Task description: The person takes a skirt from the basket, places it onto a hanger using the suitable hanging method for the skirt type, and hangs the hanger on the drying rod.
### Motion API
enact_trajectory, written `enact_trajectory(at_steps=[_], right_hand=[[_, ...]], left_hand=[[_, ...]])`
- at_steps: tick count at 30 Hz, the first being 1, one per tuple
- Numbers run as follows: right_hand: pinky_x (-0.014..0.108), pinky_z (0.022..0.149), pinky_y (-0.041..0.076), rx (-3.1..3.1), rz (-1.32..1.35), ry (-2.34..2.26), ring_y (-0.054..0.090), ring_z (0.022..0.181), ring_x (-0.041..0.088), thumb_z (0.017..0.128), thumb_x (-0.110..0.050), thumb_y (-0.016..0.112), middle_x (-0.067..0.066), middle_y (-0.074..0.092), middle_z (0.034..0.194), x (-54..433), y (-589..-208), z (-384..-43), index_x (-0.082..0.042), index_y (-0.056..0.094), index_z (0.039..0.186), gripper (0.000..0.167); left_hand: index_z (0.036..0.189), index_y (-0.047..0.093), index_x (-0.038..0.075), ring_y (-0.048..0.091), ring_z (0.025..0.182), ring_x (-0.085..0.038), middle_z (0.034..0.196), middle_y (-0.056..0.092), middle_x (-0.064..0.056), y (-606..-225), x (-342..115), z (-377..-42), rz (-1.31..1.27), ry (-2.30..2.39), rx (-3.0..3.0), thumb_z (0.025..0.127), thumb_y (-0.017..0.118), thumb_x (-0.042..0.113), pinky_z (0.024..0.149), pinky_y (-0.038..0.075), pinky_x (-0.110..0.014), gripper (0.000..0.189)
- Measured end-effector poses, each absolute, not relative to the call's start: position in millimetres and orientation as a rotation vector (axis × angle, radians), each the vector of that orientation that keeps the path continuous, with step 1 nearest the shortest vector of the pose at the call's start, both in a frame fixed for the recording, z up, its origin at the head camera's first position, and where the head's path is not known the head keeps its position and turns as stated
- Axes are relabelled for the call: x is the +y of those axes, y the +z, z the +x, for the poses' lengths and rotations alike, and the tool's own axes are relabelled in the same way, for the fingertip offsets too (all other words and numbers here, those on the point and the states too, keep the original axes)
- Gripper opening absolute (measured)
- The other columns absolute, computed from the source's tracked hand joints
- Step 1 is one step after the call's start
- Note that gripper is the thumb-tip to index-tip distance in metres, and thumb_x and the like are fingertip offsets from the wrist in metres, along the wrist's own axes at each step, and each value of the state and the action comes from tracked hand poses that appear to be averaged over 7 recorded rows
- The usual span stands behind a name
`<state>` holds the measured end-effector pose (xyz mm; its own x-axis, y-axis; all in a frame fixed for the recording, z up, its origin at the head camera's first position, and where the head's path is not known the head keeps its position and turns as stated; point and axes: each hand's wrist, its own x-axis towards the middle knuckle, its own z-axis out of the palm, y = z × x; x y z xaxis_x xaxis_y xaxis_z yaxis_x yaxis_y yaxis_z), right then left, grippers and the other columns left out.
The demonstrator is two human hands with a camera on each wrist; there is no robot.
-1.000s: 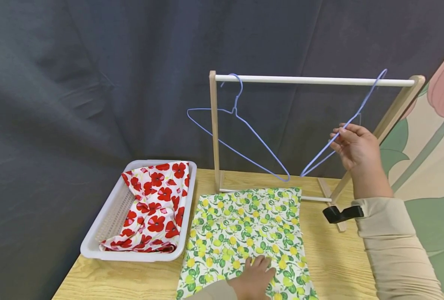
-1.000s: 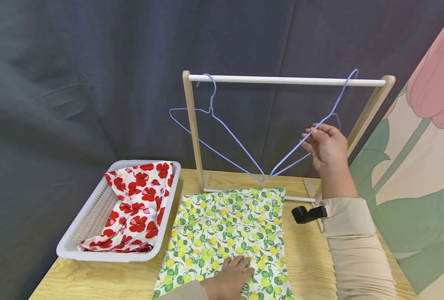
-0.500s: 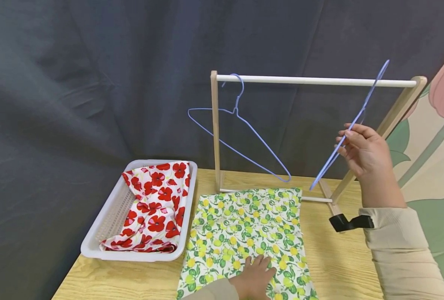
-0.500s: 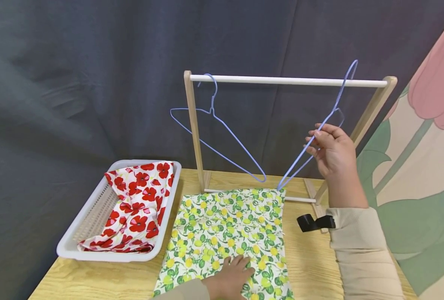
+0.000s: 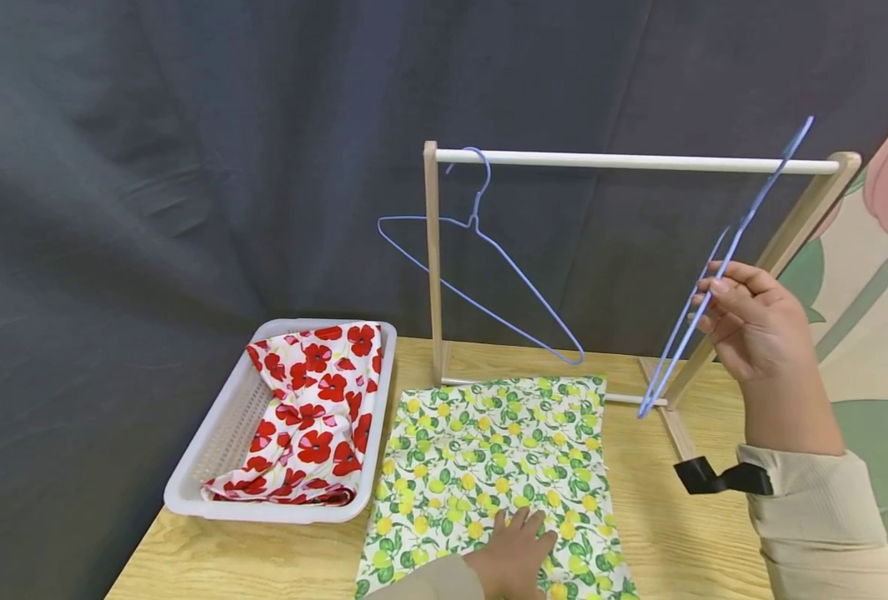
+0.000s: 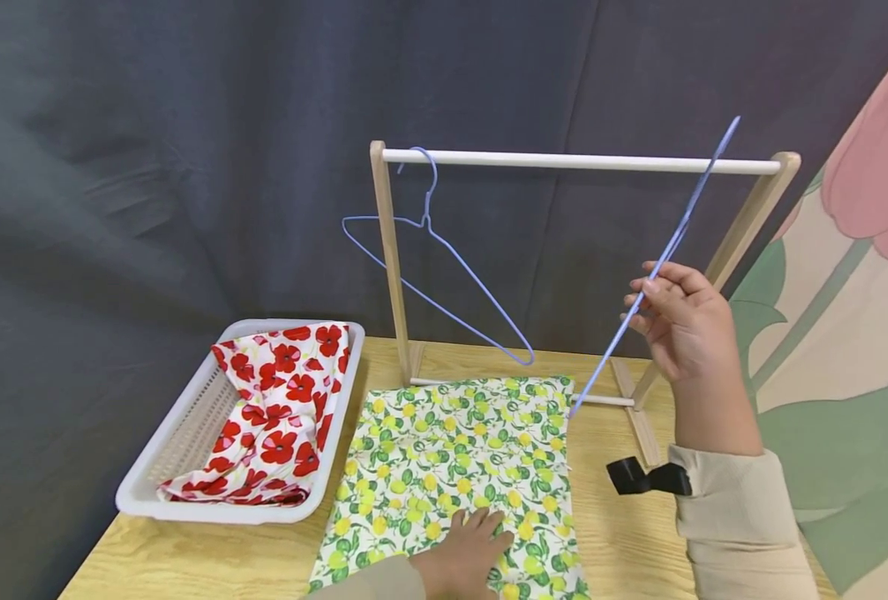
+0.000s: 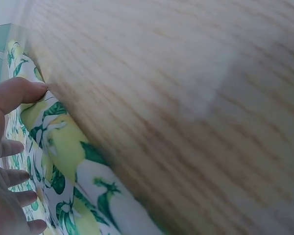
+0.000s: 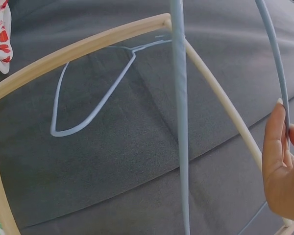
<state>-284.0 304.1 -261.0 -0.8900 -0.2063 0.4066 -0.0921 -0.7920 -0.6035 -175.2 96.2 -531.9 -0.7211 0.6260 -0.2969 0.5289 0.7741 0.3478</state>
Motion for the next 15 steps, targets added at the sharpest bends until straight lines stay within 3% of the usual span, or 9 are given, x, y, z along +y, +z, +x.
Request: enact_trajectory(at_steps=[15], right_hand=[[0.035, 0.066, 0.049, 0.872, -1.111, -2.571, 0.058, 0.077, 0.033, 0.086, 0.019, 0.02, 0.027, 0.055, 0.089, 321.8, -312.1, -259.0, 0.018, 0.044, 0.107, 0.032]], left_hand=[[0.133, 0.028, 0.028, 0.017, 0.125, -0.027, 0.139, 0.019, -0.002, -527.0, 96.4, -184.8, 0.721, 0.303, 2.61, 0.062, 0.065, 0.057, 0.091, 0.024, -0.053, 0.086]])
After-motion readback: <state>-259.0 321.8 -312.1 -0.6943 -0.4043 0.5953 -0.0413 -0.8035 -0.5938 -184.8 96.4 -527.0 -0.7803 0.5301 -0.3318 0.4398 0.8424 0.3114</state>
